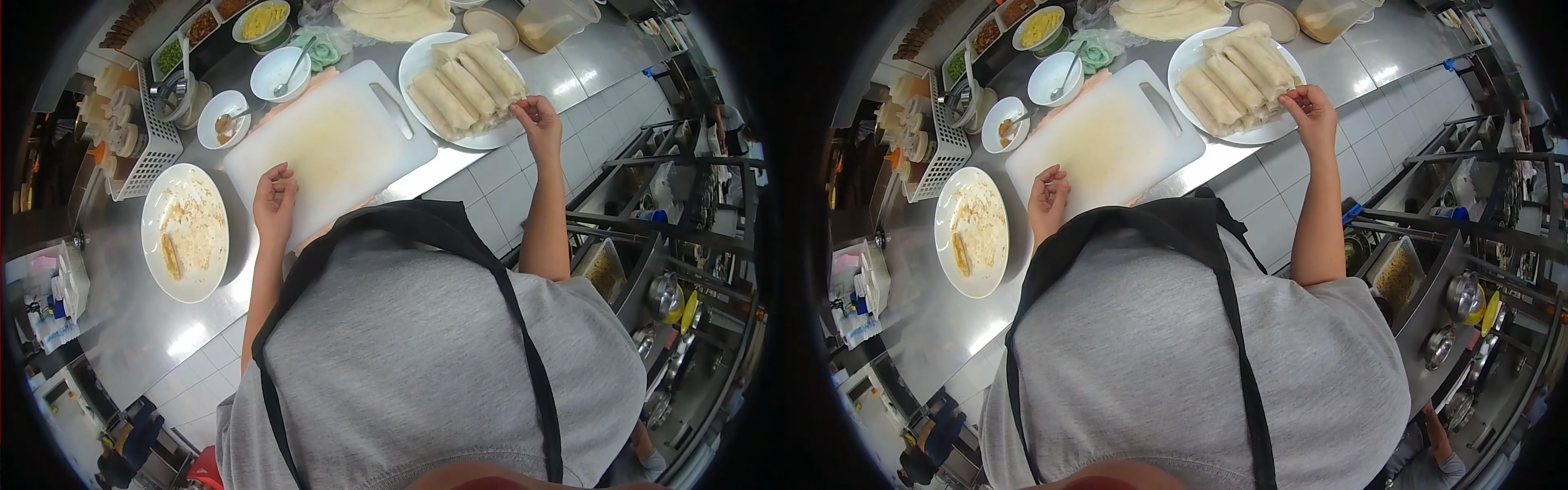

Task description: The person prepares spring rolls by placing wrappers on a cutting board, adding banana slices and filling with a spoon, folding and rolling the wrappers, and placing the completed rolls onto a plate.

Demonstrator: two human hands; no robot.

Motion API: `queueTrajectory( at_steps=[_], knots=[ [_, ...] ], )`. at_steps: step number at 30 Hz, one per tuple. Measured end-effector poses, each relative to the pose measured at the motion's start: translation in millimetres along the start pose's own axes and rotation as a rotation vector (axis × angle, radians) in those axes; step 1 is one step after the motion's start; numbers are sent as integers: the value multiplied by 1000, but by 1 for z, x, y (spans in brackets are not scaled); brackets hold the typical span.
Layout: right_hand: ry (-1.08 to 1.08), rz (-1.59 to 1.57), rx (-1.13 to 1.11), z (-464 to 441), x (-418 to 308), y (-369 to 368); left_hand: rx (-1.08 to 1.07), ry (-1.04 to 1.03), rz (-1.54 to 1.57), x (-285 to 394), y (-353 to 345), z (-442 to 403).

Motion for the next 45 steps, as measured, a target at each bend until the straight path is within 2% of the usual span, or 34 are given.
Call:
queueTrajectory(
  at_steps=[4, 8, 10, 12, 14, 19, 21, 23, 25, 27, 30, 31, 33, 34, 35, 36, 38, 39, 41, 43, 45],
  knots=[
    [78, 240, 64, 8, -2, -4, 5, 4, -12, 1, 0, 0],
    [180, 190, 60, 18, -4, 7, 10, -9, 0, -5, 0, -1],
    [-4, -136, 242, 25, 11, 20, 14, -4, -2, -3, -1, -1],
    [-40, -141, 226, 34, 10, 21, 18, 0, -3, -2, -1, -1],
    [205, 223, 188, 43, -9, 9, 21, 7, -14, -2, -1, -1],
    [298, 349, 311, 46, -41, -13, 25, -69, 9, -9, -2, -3],
    [397, 180, 69, 40, -68, -48, 37, -77, 12, -10, -1, -2],
    [608, 165, -165, 30, -105, -95, 59, -91, -21, -6, -1, -1],
    [665, 207, -398, 24, -140, -148, 62, -102, -49, -2, -2, 2],
    [783, 341, -477, 18, -148, -206, 60, -103, -62, 2, -3, 3],
    [817, 442, -520, -6, -127, -278, 69, -112, -51, -1, -3, 3],
    [782, 568, -592, -18, -118, -298, 76, -111, -48, -2, -3, 4],
    [743, 702, -645, -27, -117, -326, 86, -102, -51, -3, 0, 5],
    [768, 781, -753, -27, -119, -339, 85, -82, -50, -5, -1, 5],
    [748, 889, -843, -35, -111, -332, 80, -95, -34, -8, -8, 1],
    [712, 912, -823, -35, -109, -328, 97, -95, -27, -13, -3, 3],
    [810, 574, -551, -31, -120, -307, 53, -103, 22, -14, -5, 2],
    [790, 596, -531, -29, -124, -289, 60, -68, 31, -14, -4, 2],
    [568, 220, -413, -24, -136, -238, 46, -36, 40, -12, -4, 2],
    [335, -181, -312, -12, -117, -190, 58, -28, 24, -11, -4, 2],
    [158, -239, -205, 12, -96, -130, 39, -28, -3, -8, -4, 1]
  ],
)
Point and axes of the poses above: each hand's wrist, its own z-axis away from the middle knuckle, its own y-axis out of the back of the hand, x = y × z, the point moved 3 cm from there along -z, towards the middle knuckle, and after that the axes turned 3 degrees about y, right-handed, at the moved point
